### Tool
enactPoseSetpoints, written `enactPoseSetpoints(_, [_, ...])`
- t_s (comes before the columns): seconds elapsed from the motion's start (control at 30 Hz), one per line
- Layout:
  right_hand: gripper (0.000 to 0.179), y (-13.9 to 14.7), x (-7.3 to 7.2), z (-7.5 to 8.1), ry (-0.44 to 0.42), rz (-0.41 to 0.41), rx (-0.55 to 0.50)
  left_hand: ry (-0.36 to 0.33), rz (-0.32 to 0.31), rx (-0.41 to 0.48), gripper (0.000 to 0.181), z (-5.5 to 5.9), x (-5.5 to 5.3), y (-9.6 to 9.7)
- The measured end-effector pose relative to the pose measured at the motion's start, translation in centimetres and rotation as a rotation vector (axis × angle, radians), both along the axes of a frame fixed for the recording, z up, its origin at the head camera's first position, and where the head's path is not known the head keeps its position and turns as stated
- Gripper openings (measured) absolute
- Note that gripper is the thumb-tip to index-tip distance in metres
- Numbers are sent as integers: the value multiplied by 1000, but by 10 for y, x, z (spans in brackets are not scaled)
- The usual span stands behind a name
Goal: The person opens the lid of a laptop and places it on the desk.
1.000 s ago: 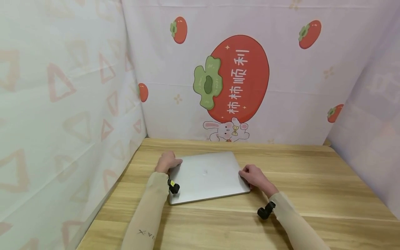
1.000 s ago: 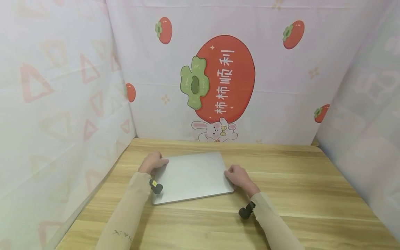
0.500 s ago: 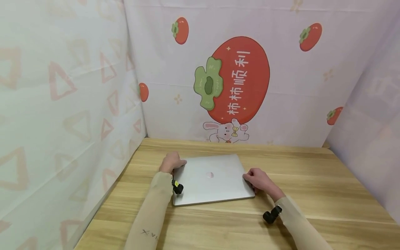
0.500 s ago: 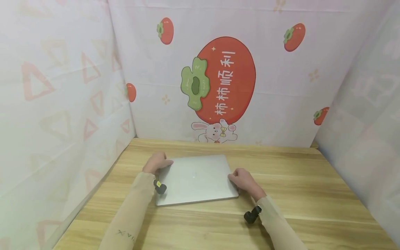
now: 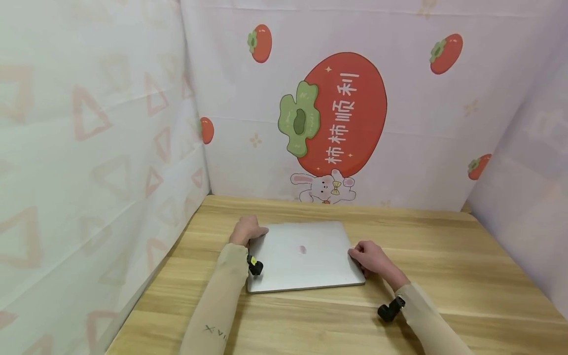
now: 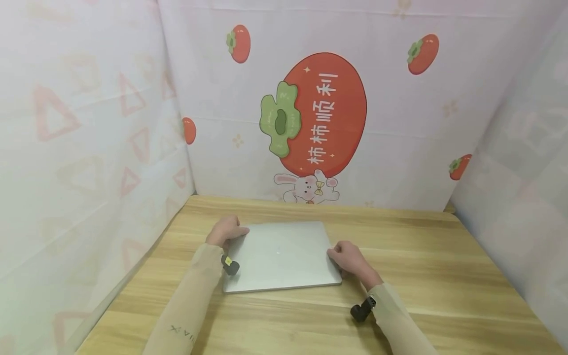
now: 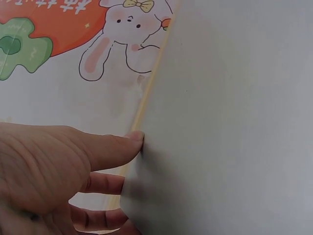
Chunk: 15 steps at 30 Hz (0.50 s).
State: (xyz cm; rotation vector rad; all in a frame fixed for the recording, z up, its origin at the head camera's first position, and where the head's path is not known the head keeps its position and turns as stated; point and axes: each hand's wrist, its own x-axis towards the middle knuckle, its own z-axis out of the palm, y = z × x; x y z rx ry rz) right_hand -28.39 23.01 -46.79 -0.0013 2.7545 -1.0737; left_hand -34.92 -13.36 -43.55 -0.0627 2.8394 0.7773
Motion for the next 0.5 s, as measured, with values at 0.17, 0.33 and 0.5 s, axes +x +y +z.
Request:
enactPoseSetpoints(0.17, [21, 5, 4, 0, 14, -11, -5, -15, 9, -2, 39, -2, -3, 5])
enactPoseSetpoints(0.33, [21, 10, 7, -2, 19, -13, -11, -14, 0, 8, 38, -5, -5, 10])
enactPoseSetpoints(0.5, [21, 16, 8, -3, 20, -22, -13, -15, -39, 17, 47, -7, -6, 16])
